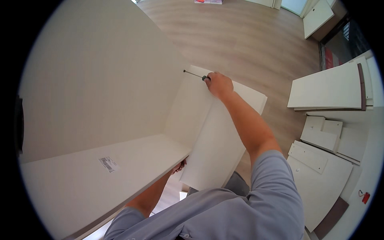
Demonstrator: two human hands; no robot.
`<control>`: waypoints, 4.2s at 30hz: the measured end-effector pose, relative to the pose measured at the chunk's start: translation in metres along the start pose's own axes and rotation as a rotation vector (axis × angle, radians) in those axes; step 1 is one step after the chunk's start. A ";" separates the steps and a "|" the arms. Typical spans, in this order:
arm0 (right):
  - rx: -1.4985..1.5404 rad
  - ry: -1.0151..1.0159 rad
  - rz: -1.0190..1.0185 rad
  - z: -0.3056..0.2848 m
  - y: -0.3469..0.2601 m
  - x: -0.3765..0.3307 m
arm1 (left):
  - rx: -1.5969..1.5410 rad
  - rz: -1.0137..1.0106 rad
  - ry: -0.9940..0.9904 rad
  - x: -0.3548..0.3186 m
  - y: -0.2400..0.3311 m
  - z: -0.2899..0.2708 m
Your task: The person assembles white furniture panels by aligning them on a white surface and using a screwdriver to tighten screws into pre-drilled holes.
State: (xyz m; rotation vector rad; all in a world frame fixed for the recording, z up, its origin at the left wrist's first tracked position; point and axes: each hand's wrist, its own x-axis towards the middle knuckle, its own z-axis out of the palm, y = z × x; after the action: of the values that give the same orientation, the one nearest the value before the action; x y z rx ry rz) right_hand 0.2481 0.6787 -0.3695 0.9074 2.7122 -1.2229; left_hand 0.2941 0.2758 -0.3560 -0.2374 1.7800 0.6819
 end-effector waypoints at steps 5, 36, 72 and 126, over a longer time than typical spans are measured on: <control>0.436 -0.335 0.240 -0.019 0.007 0.021 | 0.001 0.007 0.000 -0.002 -0.002 0.000; 0.741 0.091 0.210 0.063 0.060 -0.208 | 0.026 0.057 -0.035 0.011 -0.015 0.010; -0.172 -0.266 0.020 0.283 -0.195 -0.500 | 1.659 0.525 -0.003 0.077 -0.600 -0.463; 0.428 0.140 0.450 0.452 -0.459 -0.301 | 0.150 0.304 -0.194 0.159 0.073 -0.616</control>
State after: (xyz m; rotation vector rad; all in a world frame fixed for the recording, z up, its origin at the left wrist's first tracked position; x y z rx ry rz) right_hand 0.1674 -0.0232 -0.2938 1.5909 2.1691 -1.6972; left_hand -0.2921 0.0198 -0.3734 0.1999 1.6846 0.7547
